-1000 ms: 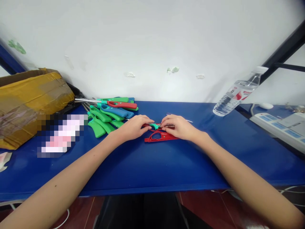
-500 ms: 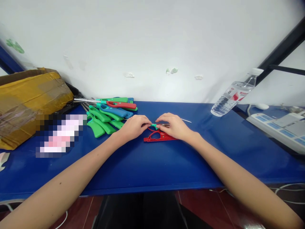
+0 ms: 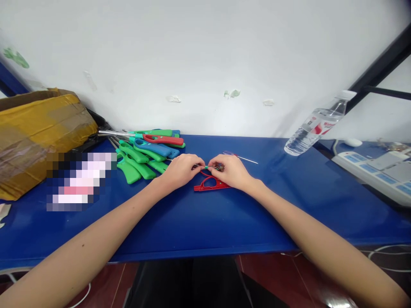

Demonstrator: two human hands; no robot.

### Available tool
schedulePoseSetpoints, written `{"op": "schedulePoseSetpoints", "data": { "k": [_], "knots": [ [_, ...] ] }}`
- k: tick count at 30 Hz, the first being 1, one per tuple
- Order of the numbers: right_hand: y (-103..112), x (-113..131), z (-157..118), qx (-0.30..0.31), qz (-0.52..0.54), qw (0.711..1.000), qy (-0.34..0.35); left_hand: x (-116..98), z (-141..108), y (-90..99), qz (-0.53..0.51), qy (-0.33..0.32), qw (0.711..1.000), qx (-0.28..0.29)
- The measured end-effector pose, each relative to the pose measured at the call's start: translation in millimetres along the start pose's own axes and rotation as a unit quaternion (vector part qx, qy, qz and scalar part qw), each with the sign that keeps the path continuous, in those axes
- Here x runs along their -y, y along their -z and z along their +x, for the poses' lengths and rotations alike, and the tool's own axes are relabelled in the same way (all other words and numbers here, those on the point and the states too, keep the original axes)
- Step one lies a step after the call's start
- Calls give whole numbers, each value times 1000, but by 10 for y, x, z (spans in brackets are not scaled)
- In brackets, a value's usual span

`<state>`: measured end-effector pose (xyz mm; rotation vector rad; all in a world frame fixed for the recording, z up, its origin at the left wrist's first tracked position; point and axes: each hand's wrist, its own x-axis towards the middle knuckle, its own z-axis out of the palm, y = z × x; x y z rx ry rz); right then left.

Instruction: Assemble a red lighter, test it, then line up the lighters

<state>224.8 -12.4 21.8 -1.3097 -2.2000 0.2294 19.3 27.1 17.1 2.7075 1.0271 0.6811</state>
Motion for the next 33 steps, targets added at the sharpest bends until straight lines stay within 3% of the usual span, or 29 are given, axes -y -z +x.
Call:
{"op": "schedulePoseSetpoints", "data": {
  "k": [17,33],
  "knots": [
    [6,54,-6,-5,-9,999,-34,-28,15,-2,-14,25,1000,1],
    [7,87,-11,-1,-53,998,-35,-62,12,-8,1,1,1000,4]
  ]
}}
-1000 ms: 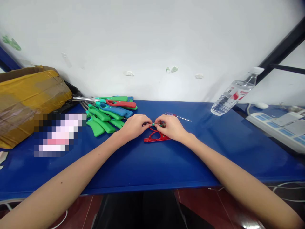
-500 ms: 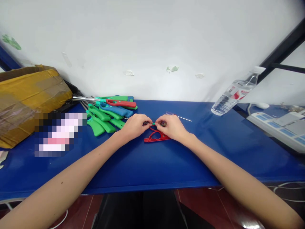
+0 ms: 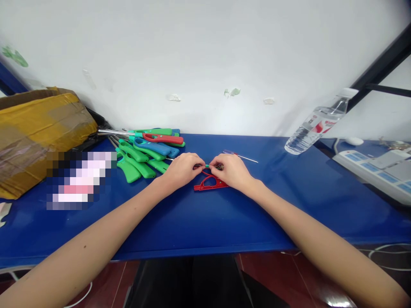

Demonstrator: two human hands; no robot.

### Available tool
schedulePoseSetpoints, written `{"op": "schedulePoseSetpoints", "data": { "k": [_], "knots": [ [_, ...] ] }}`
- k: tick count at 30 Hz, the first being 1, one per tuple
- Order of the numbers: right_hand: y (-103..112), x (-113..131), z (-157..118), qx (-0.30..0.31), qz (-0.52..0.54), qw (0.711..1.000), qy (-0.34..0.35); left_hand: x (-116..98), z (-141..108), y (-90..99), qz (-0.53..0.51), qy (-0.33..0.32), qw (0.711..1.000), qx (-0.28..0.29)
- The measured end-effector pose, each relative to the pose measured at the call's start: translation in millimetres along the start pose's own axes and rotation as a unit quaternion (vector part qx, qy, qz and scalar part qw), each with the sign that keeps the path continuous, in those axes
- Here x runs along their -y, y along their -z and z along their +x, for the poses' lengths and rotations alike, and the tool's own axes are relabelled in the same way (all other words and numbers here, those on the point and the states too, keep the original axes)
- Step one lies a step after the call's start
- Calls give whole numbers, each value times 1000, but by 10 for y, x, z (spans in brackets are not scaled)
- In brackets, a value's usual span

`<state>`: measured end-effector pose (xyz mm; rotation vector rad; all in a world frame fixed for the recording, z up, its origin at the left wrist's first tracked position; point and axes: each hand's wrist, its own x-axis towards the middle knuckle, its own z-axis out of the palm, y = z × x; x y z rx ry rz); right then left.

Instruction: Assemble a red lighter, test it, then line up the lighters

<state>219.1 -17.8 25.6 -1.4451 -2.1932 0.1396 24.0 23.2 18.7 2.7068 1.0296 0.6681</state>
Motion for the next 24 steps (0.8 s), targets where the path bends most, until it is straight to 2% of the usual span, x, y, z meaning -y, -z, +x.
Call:
{"op": "schedulePoseSetpoints", "data": {
  "k": [13,24],
  "knots": [
    [69,20,-34,47,-33,998,17,50,35,37,-1,-17,1000,23],
    [41,-23,-61,28,-20,999,28,-23,15,41,128,-32,991,37]
  ]
}}
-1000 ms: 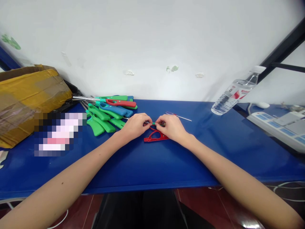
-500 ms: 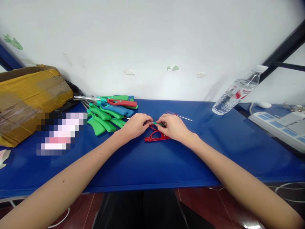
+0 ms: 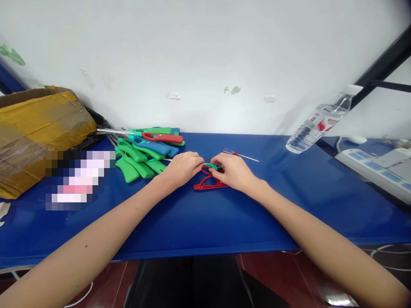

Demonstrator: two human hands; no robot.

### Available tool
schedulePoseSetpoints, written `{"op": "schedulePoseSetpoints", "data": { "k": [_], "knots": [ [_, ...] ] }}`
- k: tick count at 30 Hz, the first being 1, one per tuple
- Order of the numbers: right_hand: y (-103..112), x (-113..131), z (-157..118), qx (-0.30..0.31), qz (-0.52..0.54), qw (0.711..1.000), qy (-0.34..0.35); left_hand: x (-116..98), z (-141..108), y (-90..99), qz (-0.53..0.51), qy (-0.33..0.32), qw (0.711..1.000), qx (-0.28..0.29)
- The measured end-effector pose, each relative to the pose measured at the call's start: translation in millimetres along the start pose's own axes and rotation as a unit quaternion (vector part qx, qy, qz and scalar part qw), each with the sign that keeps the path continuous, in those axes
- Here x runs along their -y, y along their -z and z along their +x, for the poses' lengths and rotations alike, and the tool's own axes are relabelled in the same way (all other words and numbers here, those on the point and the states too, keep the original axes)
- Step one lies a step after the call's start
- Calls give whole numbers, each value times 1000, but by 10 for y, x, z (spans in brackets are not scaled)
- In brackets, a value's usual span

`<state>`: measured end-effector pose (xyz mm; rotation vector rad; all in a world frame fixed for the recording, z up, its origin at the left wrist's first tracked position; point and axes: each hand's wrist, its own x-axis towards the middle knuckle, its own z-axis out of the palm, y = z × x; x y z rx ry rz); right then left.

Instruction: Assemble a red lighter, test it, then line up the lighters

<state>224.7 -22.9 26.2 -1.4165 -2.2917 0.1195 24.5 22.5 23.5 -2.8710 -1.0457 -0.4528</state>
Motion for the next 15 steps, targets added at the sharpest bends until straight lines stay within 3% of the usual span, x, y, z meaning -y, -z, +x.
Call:
{"op": "schedulePoseSetpoints", "data": {
  "k": [15],
  "knots": [
    [4,-7,-20,-5,1,1000,11,-104,19,-20,27,84,996,-15]
  ]
}}
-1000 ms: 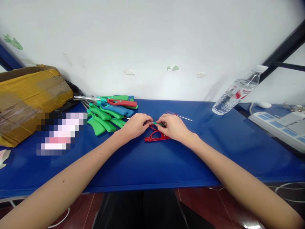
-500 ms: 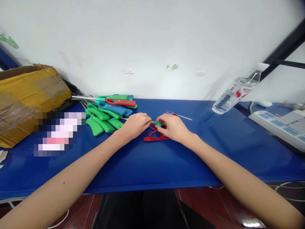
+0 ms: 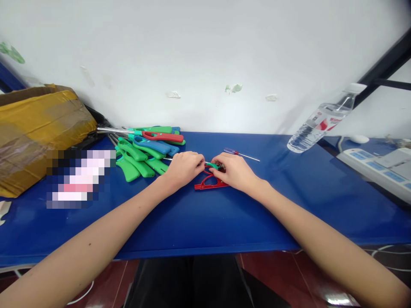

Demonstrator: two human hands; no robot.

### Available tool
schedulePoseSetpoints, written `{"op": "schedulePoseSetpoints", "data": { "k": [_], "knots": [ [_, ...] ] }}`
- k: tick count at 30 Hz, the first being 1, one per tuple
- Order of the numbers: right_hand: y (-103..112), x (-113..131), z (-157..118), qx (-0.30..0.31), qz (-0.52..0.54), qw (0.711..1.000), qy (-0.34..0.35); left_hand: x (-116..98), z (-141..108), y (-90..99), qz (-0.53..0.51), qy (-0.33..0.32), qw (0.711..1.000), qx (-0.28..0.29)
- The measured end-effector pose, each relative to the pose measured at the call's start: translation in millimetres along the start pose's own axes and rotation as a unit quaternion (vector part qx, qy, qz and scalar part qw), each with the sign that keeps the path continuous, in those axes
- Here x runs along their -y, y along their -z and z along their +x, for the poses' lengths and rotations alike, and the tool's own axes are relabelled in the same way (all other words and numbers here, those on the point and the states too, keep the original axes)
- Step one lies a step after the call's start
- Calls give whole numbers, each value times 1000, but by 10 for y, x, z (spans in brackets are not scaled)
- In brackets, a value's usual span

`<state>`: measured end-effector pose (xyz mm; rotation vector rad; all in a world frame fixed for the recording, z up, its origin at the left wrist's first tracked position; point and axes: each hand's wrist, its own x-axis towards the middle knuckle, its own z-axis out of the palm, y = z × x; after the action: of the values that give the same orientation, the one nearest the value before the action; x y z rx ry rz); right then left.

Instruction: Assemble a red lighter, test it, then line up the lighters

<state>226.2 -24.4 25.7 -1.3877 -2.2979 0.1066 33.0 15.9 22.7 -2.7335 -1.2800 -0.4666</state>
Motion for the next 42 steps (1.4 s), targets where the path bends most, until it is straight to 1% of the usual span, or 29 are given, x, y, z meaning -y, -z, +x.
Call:
{"op": "schedulePoseSetpoints", "data": {
  "k": [11,16,27,32,35,39,42],
  "knots": [
    [18,32,-7,6,0,1000,12,-1,-10,-24,10,3,1000,-10],
    [31,40,-4,18,-9,999,24,-3,-16,-30,11,1,1000,-13],
    [60,62,-20,63,-107,990,64,17,-33,-24,-15,-12,1000,-15],
    [61,31,-15,68,-115,988,76,12,-41,-21,-20,-10,1000,-13],
    [84,43,-3,74,-118,987,78,7,-47,-31,-21,-9,1000,-12],
    [140,119,16,106,-156,979,73,14,-52,-39,-19,-8,1000,-17],
    [172,143,17,116,-163,977,70,34,-49,-29,-35,-24,999,-16]
  ]
}}
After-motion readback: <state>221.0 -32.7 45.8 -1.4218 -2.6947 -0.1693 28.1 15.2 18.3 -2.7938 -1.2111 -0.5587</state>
